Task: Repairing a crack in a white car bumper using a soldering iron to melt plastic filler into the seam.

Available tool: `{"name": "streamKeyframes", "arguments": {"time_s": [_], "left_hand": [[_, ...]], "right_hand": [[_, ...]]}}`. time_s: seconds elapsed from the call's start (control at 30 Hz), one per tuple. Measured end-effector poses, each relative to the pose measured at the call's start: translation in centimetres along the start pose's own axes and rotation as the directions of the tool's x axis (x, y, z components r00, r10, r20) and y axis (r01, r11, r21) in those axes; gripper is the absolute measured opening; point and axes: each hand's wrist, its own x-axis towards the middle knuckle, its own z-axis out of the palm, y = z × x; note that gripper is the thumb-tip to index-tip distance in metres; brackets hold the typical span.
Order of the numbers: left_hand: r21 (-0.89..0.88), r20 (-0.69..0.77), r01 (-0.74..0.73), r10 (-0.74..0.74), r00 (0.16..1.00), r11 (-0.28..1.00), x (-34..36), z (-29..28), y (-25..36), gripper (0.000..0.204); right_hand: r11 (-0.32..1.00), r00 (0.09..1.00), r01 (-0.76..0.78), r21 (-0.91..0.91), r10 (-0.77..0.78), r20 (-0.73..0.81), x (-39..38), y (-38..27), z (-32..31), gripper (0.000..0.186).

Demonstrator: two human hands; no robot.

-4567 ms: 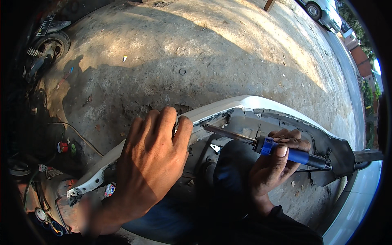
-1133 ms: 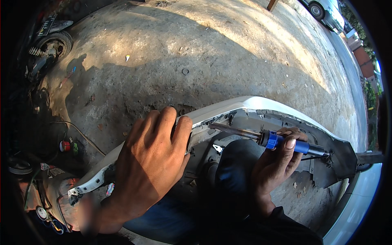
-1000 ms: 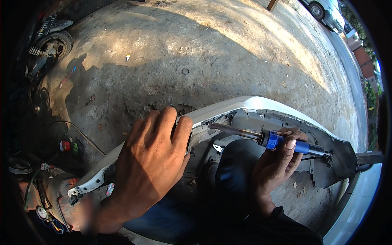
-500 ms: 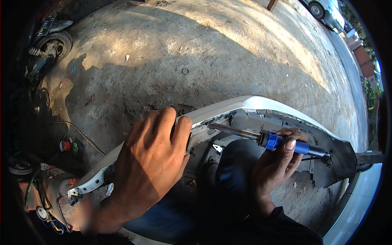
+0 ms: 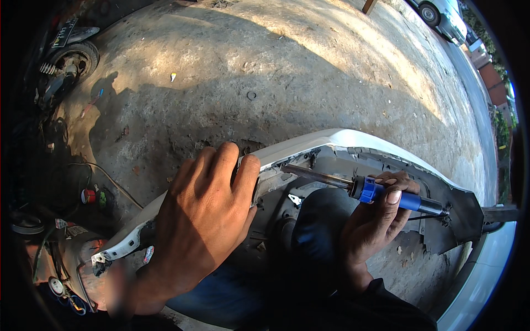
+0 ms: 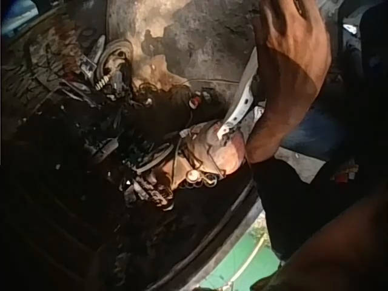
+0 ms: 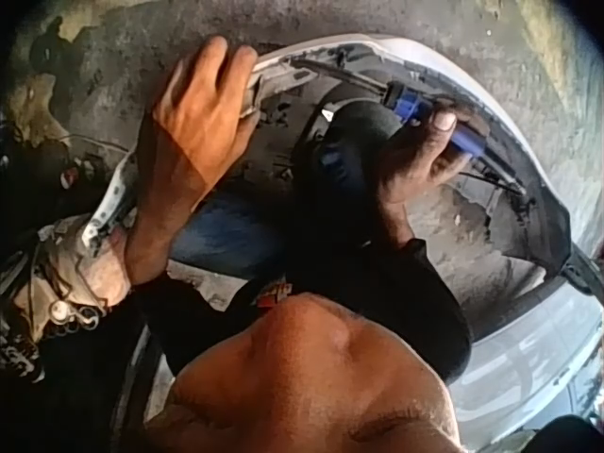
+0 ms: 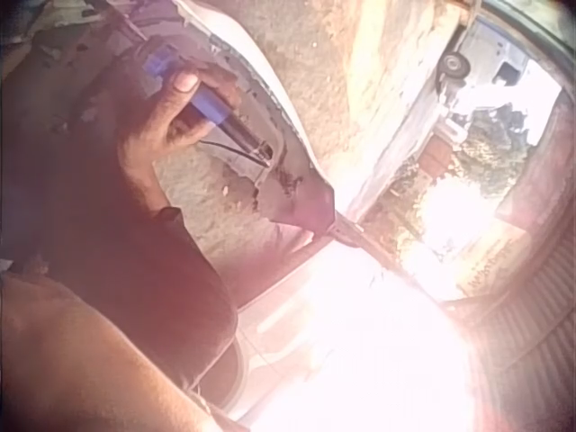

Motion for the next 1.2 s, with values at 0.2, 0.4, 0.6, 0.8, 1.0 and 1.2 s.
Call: {"name": "streamKeyframes", "arguments": {"time_s": [0.2,0.4,0.6,0.8,1.0,1.2], "left_hand": [[-0.002,0.005,0.002,-0.002,1.000,1.000,0.01,-0.01,-0.02,0.064],[-0.006,0.012,0.009,-0.009,1.000,1.000,0.03,-0.12,0.03,0.063],[-0.006,0.005,0.003,-0.003,1.000,1.000,0.01,-0.10,-0.02,0.063],[-0.008,0.007,0.009,-0.009,1.000,1.000,0.09,-0.15,0.03,0.063],[-0.012,-0.004,0.006,-0.006,1.000,1.000,0.05,-0.15,-0.01,0.064],[-0.005,-0.002,0.007,-0.007,1.000,1.000,0.07,-0.11,0.01,0.064]], "right_hand": [[0.999,1.000,0.013,0.039,-0.013,0.002,-0.05,-0.04,-0.13,0.022],[0.999,1.000,0.009,0.038,-0.010,0.014,-0.07,-0.12,-0.09,0.019],[0.999,1.000,0.017,0.030,-0.017,0.011,-0.04,0.10,-0.19,0.021],[1.000,1.000,0.007,0.017,-0.007,-0.010,-0.05,-0.10,0.12,0.022],[1.000,1.000,-0.010,0.021,0.011,-0.022,-0.09,-0.26,0.38,0.023],[1.000,1.000,-0.005,0.010,0.006,-0.020,-0.14,-0.11,0.19,0.024]]}}
